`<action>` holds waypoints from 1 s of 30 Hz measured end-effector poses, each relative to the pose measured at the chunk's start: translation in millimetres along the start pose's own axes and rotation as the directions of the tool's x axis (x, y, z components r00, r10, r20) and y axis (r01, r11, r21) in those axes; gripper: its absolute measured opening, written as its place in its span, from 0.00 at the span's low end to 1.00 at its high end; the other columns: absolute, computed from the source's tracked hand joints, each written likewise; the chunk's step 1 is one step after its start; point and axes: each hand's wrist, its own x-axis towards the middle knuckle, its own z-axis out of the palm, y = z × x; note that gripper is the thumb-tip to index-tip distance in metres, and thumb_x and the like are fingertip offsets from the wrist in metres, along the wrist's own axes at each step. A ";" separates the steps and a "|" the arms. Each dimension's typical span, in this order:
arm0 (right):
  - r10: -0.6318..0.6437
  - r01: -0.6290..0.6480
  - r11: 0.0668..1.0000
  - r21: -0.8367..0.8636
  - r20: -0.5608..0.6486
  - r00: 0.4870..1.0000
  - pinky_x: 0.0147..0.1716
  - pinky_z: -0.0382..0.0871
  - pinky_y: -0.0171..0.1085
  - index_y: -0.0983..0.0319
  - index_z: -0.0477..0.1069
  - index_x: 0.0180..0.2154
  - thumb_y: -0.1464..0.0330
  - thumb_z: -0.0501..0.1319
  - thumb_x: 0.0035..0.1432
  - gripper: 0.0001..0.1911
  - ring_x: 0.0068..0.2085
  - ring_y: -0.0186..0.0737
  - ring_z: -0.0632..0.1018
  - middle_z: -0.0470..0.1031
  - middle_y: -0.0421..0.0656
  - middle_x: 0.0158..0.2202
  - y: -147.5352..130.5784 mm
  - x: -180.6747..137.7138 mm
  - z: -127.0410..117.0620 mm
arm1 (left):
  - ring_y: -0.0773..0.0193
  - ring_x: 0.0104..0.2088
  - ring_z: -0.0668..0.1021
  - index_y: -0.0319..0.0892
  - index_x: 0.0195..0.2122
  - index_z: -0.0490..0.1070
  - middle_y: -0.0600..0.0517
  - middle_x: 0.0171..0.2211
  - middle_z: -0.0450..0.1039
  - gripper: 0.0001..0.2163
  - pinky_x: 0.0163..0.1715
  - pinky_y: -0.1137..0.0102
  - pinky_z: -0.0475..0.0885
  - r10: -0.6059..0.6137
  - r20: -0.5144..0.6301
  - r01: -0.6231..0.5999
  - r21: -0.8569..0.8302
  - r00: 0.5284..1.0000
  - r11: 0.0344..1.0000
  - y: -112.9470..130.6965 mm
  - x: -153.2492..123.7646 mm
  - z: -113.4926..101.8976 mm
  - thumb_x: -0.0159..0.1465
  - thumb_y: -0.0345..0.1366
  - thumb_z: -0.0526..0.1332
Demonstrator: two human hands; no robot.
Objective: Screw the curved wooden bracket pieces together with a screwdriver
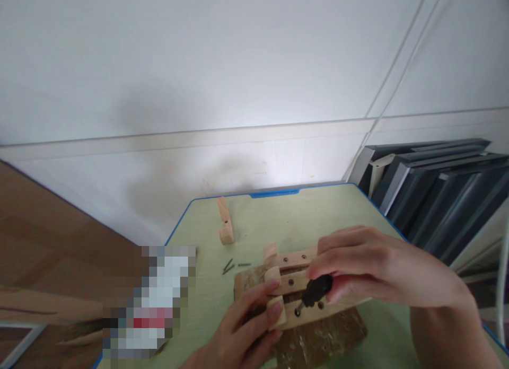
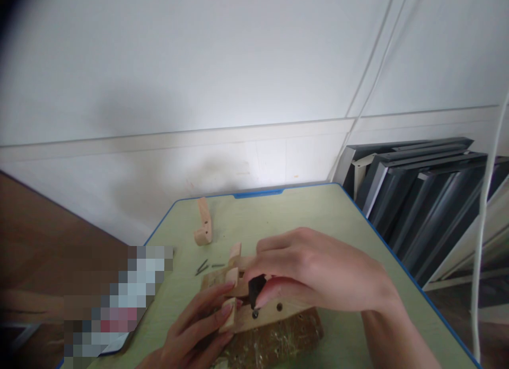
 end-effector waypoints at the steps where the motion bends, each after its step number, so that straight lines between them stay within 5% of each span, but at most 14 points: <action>1: 0.003 -0.003 0.999 -0.034 0.000 1.000 0.31 0.60 0.30 0.64 0.68 0.39 0.66 0.54 0.59 0.10 0.32 0.31 0.70 0.70 0.42 0.31 0.0 0.5 0.0 | 0.56 0.54 0.64 0.35 0.53 0.58 0.39 0.55 0.53 0.22 0.48 0.66 0.70 -0.002 0.004 0.002 0.003 1.000 1.000 -0.1 -0.5 0.0 0.57 0.19 0.55; 10: 0.282 -0.273 0.887 -0.371 -0.032 0.959 0.28 0.54 0.34 0.63 0.61 0.30 0.60 0.45 0.63 0.15 0.29 0.33 0.67 0.66 0.40 0.26 1.3 4.2 1.7 | 0.56 0.55 0.63 0.35 0.53 0.58 0.39 0.55 0.54 0.22 0.47 0.66 0.71 0.008 0.011 -0.008 0.016 1.000 1.000 -1.8 -1.2 -0.6 0.57 0.19 0.56; 24: 0.257 -0.273 0.849 -0.453 -0.098 0.962 0.25 0.45 0.36 0.62 0.54 0.21 0.57 0.46 0.61 0.21 0.22 0.30 0.59 0.55 0.35 0.18 7.1 5.2 5.7 | 0.58 0.54 0.63 0.34 0.52 0.59 0.40 0.55 0.52 0.21 0.48 0.68 0.70 -0.004 0.021 0.003 0.023 1.000 1.000 -0.7 -1.9 -0.5 0.57 0.19 0.56; 30: 0.241 -0.245 0.886 -0.394 -0.060 0.969 0.25 0.48 0.34 0.61 0.56 0.23 0.56 0.46 0.60 0.20 0.24 0.30 0.61 0.59 0.35 0.20 6.7 6.5 7.1 | 0.58 0.54 0.64 0.35 0.53 0.58 0.40 0.55 0.52 0.21 0.48 0.68 0.70 -0.007 0.019 0.007 -0.006 1.000 1.000 -1.1 0.8 -0.4 0.57 0.19 0.55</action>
